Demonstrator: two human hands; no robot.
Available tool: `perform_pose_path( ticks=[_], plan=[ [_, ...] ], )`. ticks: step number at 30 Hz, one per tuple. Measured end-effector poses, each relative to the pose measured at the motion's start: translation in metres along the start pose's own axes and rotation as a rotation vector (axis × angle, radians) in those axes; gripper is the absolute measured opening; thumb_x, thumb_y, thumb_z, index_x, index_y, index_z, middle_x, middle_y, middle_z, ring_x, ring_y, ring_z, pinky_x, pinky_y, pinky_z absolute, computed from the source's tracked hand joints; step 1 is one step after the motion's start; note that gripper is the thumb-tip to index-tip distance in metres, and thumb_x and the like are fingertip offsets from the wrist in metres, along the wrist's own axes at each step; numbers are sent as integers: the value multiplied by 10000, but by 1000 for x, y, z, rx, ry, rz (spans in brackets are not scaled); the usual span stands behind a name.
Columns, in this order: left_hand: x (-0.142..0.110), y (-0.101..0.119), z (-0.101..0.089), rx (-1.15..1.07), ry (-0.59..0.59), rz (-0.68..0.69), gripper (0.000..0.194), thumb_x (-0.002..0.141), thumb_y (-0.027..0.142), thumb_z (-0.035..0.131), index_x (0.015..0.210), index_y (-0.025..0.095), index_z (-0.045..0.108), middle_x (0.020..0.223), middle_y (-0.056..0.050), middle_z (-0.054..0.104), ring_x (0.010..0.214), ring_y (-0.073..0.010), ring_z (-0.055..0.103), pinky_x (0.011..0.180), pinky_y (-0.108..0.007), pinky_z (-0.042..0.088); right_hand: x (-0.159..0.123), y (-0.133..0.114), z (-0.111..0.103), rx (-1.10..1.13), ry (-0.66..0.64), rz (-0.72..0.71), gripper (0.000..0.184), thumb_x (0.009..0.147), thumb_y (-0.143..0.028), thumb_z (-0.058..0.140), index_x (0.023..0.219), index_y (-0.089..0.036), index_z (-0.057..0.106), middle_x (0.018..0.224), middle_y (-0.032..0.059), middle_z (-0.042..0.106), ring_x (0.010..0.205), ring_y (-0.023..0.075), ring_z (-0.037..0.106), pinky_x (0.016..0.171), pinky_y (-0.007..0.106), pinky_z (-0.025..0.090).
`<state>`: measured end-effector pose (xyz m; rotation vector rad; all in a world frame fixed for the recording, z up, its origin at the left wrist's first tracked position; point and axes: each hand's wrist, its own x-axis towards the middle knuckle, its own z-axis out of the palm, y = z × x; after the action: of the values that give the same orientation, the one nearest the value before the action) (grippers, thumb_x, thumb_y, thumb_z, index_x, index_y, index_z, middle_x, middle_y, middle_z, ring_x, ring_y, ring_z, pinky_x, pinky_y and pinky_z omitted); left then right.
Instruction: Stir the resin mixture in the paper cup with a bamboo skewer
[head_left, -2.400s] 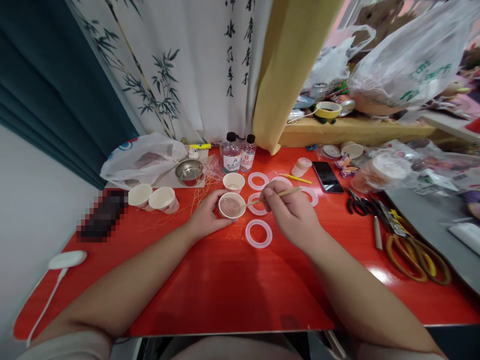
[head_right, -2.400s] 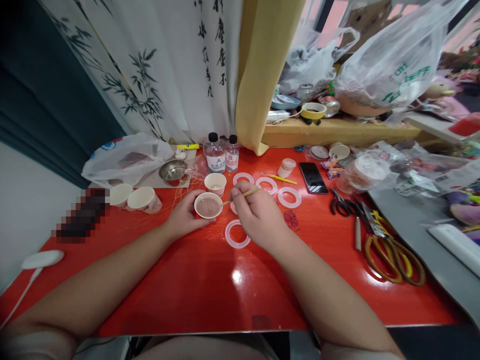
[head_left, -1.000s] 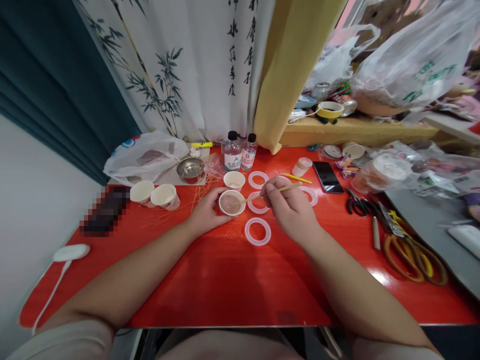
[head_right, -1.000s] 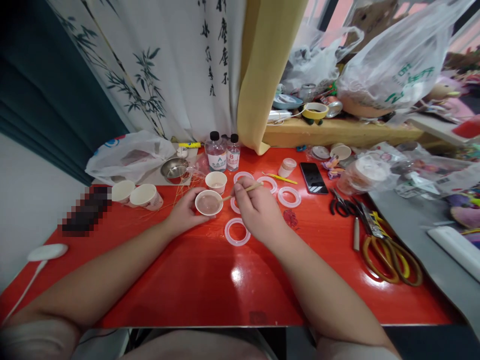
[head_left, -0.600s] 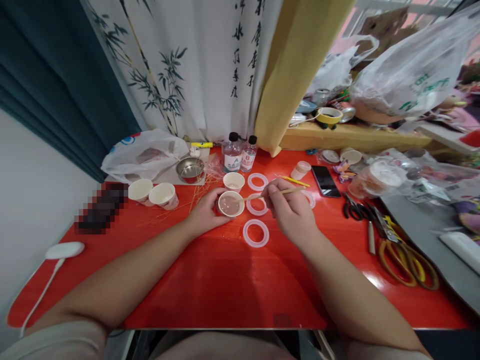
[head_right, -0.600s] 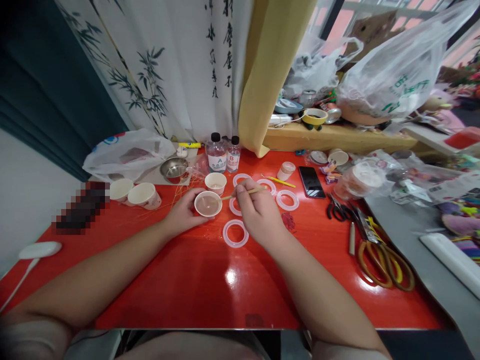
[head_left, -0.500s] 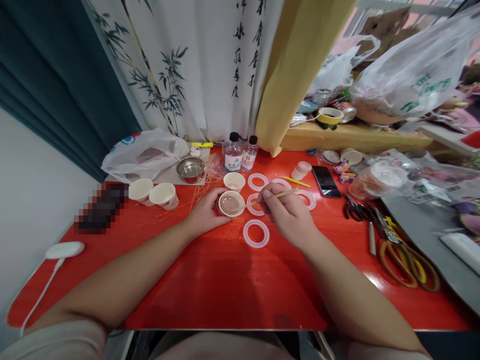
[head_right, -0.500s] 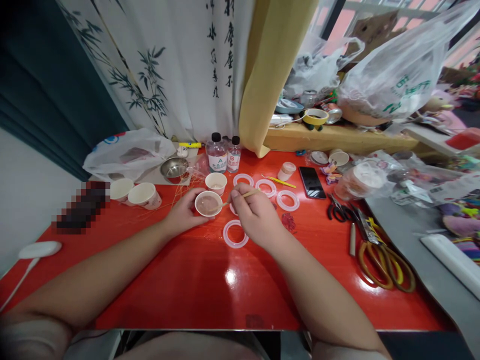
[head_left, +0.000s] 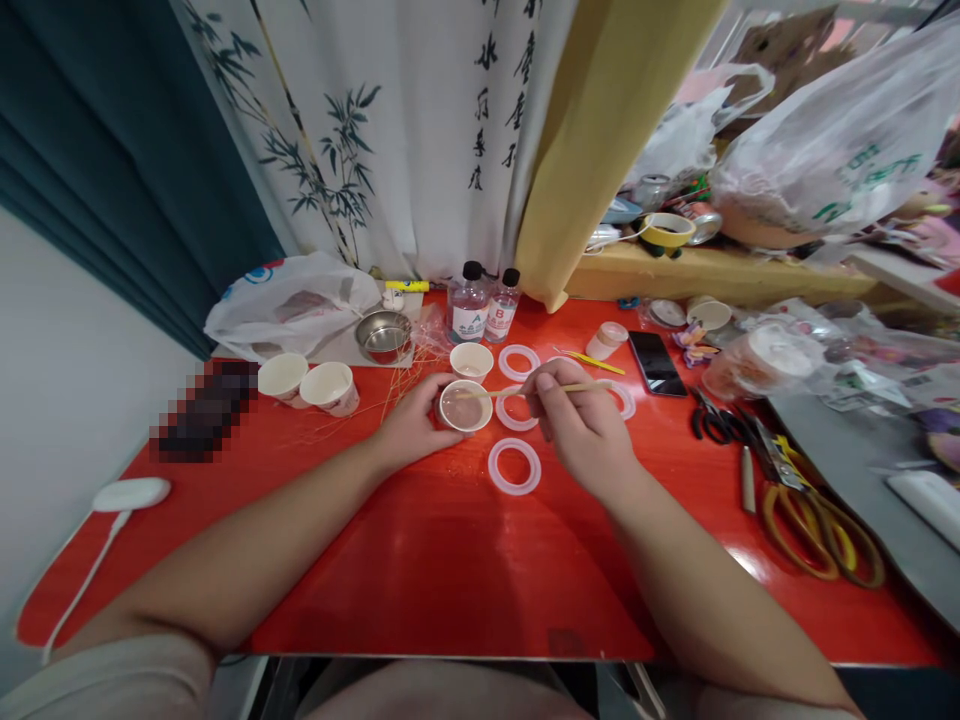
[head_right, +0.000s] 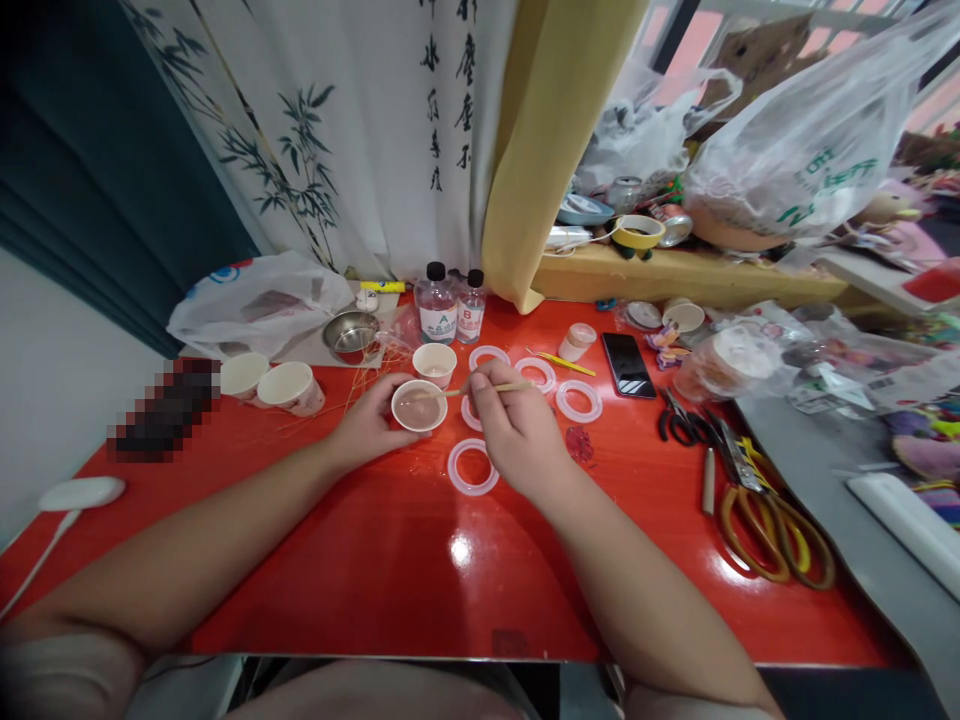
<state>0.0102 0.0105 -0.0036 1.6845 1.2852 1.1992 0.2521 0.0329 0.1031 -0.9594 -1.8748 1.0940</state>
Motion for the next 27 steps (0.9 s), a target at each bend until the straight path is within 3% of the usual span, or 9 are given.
perform_pose_path(
  ticks=[27],
  plan=[
    [0,-3,-1,6,-25,3,696,724,286,903,1335,263,570,1354,-112,713,1214,-312,713,1048,-505,562,0,-4,0,-83,0,-33,306,1087,-336,467,826,-223,581,712,-2,558,643,157,522,617,313,405]
  ],
)
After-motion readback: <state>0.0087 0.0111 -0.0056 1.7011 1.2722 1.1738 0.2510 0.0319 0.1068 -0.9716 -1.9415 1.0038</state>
